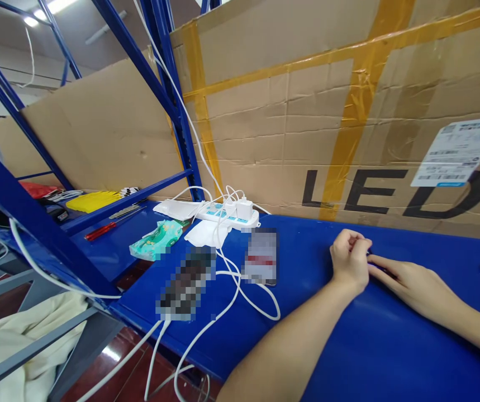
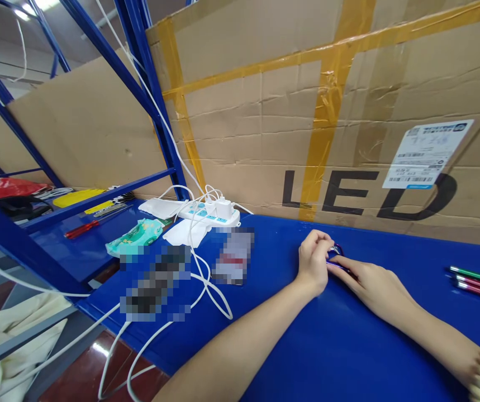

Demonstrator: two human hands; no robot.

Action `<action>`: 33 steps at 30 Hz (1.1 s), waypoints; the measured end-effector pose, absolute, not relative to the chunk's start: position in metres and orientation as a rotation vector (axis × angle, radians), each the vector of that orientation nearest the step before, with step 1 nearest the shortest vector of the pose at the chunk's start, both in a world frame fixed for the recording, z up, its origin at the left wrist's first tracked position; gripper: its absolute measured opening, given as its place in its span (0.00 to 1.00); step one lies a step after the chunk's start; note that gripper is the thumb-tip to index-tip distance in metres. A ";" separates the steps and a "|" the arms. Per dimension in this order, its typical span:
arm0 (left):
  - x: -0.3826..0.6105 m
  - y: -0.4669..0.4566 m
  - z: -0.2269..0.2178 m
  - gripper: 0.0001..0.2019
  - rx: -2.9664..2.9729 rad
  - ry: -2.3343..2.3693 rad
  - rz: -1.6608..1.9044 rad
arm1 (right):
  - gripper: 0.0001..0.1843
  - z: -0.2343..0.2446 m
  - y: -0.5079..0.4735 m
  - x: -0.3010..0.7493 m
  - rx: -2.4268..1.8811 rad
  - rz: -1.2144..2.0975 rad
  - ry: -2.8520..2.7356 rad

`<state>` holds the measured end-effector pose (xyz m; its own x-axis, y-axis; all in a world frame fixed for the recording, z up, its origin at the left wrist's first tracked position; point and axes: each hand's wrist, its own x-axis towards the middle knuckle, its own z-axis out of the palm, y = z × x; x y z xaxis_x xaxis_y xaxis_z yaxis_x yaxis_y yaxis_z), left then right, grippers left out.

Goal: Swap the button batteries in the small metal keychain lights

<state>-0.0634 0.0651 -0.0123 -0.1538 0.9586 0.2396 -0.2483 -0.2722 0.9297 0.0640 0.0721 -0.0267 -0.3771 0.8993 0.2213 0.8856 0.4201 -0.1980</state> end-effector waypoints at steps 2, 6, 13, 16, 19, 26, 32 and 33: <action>-0.063 0.066 -0.014 0.06 1.145 0.919 1.548 | 0.26 -0.027 0.073 0.065 -1.548 0.092 -2.380; -0.063 0.068 -0.014 0.07 1.169 0.927 1.542 | 0.27 -0.028 0.076 0.067 -1.559 0.176 -2.347; -0.064 0.063 -0.011 0.09 1.266 0.831 1.391 | 0.25 -0.036 0.088 0.077 -1.435 0.356 -2.306; -0.063 0.065 -0.015 0.10 1.320 0.823 1.339 | 0.25 -0.037 0.091 0.079 -1.398 0.433 -2.280; -0.062 0.068 -0.019 0.12 1.331 0.828 1.313 | 0.25 -0.037 0.091 0.079 -1.385 0.441 -2.266; -0.062 0.068 -0.014 0.14 1.295 0.870 1.273 | 0.25 -0.035 0.089 0.077 -1.409 0.421 -2.268; -0.062 0.069 -0.015 0.14 1.265 0.874 1.267 | 0.25 -0.039 0.092 0.081 -1.449 0.402 -2.284; -0.061 0.069 -0.016 0.14 1.256 0.878 1.284 | 0.25 -0.040 0.093 0.081 -1.449 0.399 -2.284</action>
<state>-0.0613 0.0693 -0.0156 0.1432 0.9747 0.1715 -0.1937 -0.1423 0.9707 0.0811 0.0928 -0.0403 -0.3795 0.9069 0.1829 0.7910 0.4206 -0.4443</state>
